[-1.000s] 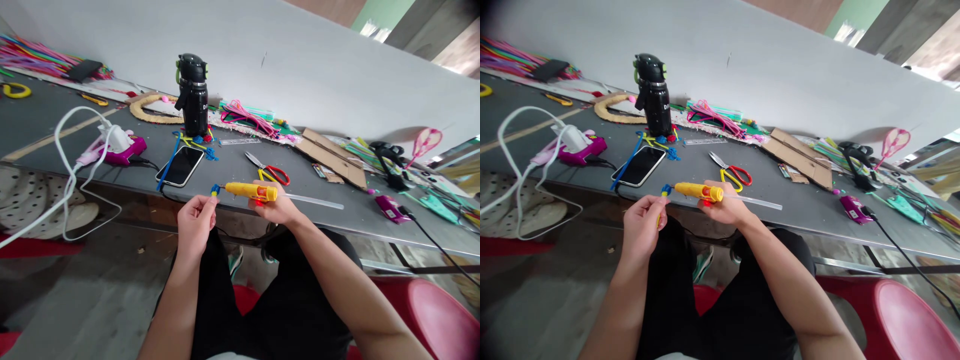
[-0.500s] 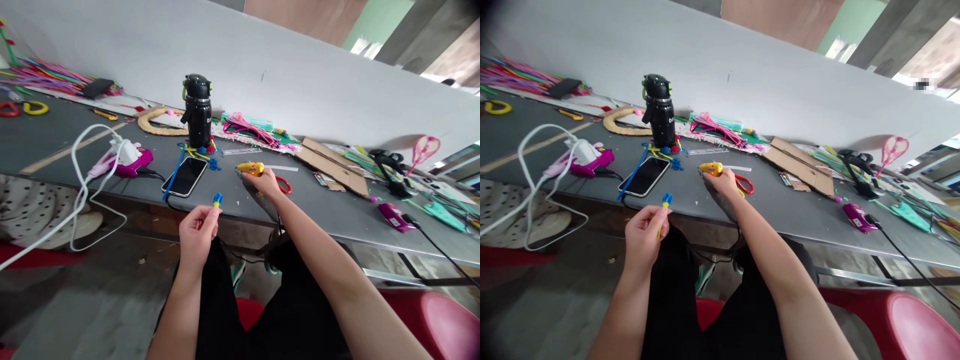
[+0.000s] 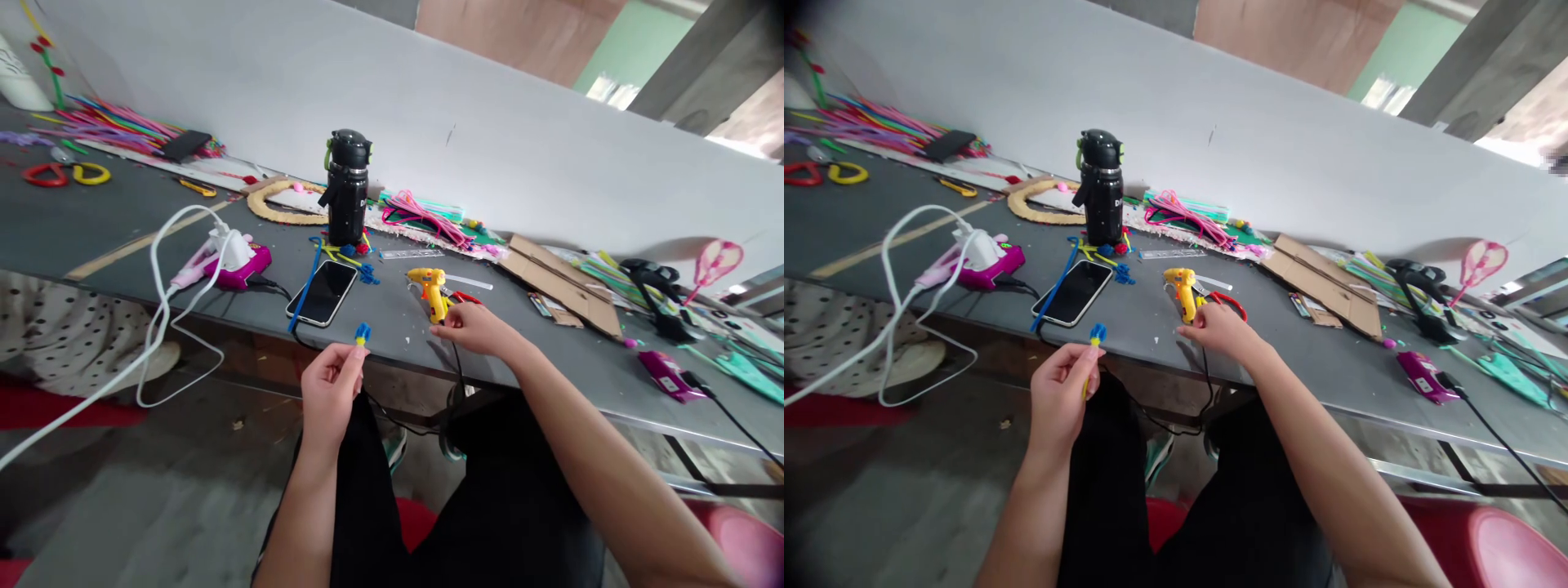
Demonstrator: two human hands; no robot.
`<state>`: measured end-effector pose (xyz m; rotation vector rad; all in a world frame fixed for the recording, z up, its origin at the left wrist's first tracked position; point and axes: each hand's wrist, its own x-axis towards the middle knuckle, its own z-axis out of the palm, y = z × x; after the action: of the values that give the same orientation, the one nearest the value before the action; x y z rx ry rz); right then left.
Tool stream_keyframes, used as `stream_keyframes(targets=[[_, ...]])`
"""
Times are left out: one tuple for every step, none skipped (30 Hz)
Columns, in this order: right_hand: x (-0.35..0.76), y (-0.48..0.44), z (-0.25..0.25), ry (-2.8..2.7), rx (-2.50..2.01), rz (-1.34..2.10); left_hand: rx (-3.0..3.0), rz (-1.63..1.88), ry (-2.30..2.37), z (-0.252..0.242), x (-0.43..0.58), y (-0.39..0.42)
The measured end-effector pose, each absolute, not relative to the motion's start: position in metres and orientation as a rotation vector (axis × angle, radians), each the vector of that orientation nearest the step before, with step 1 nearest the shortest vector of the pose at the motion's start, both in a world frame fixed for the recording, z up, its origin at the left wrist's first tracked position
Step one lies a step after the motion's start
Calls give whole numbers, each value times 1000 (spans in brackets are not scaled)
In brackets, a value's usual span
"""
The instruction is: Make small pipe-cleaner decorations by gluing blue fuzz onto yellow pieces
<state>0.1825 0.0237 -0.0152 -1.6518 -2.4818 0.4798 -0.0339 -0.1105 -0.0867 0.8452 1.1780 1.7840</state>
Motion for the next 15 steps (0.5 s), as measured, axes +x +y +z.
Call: stream_keyframes(targets=[[175, 18, -12, -2552, -1539, 561, 841, 1782, 1180, -87, -35, -110], [164, 14, -11, -2584, -1401, 627, 837, 1779, 1185, -87, -36, -110], [149, 15, -12, -2580, -1266, 685, 830, 1779, 1194, -87, -36, -110], [133, 19, -14, -2544, -1198, 678, 821, 1780, 1204, -87, -37, -110], [115, 27, -19, -2490, -1186, 604, 811, 1782, 1215, -87, -37, -111], [98, 38, -24, -2426, -1218, 516, 803, 1785, 1223, -87, -37, -111], [82, 51, -30, -2356, -1299, 438, 798, 1789, 1226, -86, -37, -111], [69, 64, -36, -2311, -1360, 402, 795, 1792, 1223, -86, -37, -112], [57, 76, -41, -2281, -1404, 384, 793, 1794, 1214, -86, -37, -113], [49, 87, -46, -2259, -1449, 372, 790, 1797, 1203, -86, -37, -113], [42, 95, -50, -2244, -1487, 367, 786, 1798, 1195, -86, -38, -114], [38, 102, -53, -2236, -1518, 364, 779, 1798, 1189, -86, -38, -114], [36, 106, -55, -2231, -1546, 362, 771, 1798, 1185, -86, -39, -115], [34, 108, -56, -2229, -1567, 359, 765, 1796, 1181, -87, -40, -115], [33, 109, -56, -2229, -1583, 356, 760, 1795, 1175, -88, -41, -115]])
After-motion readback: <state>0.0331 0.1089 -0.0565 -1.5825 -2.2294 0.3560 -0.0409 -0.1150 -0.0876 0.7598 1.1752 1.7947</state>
